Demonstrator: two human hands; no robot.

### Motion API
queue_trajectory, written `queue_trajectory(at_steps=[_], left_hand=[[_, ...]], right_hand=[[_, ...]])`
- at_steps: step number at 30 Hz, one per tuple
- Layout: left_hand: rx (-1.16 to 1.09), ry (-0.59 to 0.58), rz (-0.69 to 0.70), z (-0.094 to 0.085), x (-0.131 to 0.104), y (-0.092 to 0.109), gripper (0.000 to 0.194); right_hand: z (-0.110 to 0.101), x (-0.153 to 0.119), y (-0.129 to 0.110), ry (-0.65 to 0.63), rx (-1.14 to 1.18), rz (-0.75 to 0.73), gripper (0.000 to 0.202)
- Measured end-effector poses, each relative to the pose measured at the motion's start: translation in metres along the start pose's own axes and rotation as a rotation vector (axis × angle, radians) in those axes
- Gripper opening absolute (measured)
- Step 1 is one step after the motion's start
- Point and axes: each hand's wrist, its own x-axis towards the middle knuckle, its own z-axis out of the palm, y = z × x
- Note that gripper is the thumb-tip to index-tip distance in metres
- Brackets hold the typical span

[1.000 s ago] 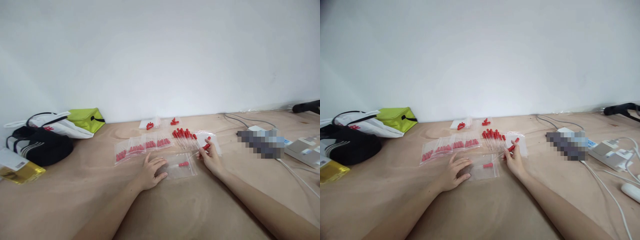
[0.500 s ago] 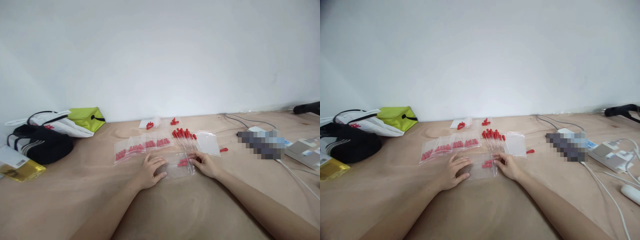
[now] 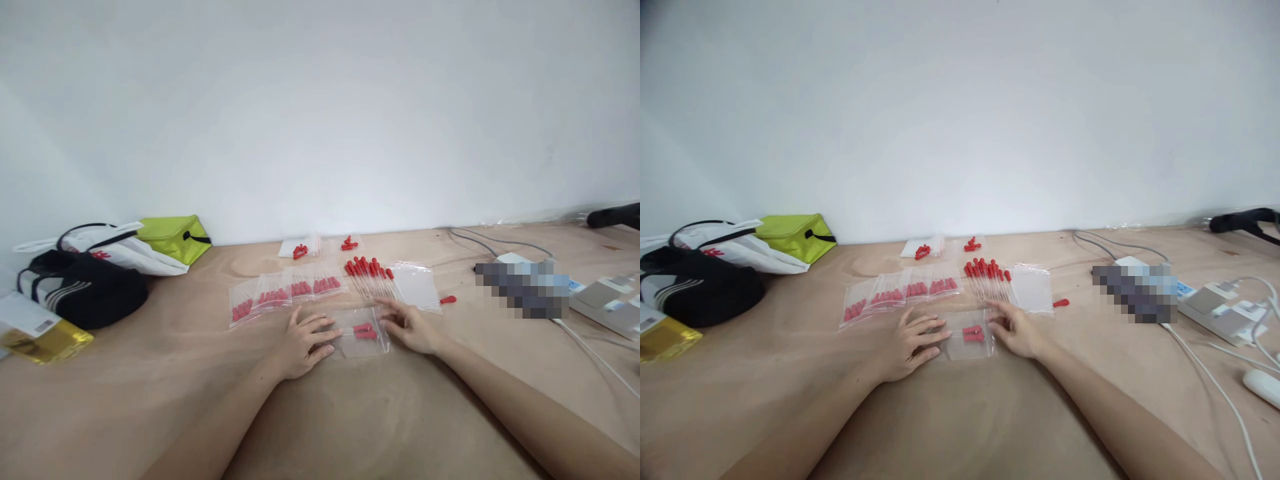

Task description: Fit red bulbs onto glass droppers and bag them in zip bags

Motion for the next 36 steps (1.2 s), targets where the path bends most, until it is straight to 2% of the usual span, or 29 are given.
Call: queue_trajectory(at_steps=[2,3,7,9,11,15,22,30,33,36], left_hand=[[-0.001,-0.009,-0.010,-0.001,0.000,0.001,0.031],[-0.003,-0.014,-0.017,-0.001,0.000,0.001,0.031],[-0.022,-0.020,-0.028,-0.001,0.000,0.001,0.032],[-0.030,-0.015,-0.025,0.000,0.000,0.000,0.032],[-0.033,-0.015,-0.024,0.001,0.001,0.000,0.032],[-0.040,-0.025,-0.029,0.001,0.001,-0.001,0.032],[-0.027,-0.022,-0.042,0.002,0.000,-0.002,0.032],[-0.018,-0.037,-0.048,0.001,0.001,-0.001,0.032],[-0.016,-0.038,-0.043,0.001,0.000,0.000,0.032],[-0.014,-0.023,-0.049,0.001,0.000,0.000,0.041]], right_hand=[[-0.028,0.007,0.007,0.107,-0.197,0.015,0.034],[-0.044,0.010,0.011,0.104,-0.296,0.000,0.028],[-0.104,0.014,0.032,-0.034,-0.568,0.081,0.021],[-0.118,0.011,0.041,-0.085,-0.614,0.139,0.018],[-0.123,0.008,0.046,-0.139,-0.595,0.170,0.014],[-0.116,0.006,0.042,-0.193,-0.525,0.150,0.008],[-0.083,0.009,0.003,-0.374,-0.410,0.091,0.009],[-0.059,0.013,-0.003,-0.293,-0.415,-0.034,0.008],[-0.043,0.013,-0.009,-0.216,-0.358,-0.078,0.009],[-0.027,0.012,-0.015,-0.208,-0.277,-0.143,0.011]])
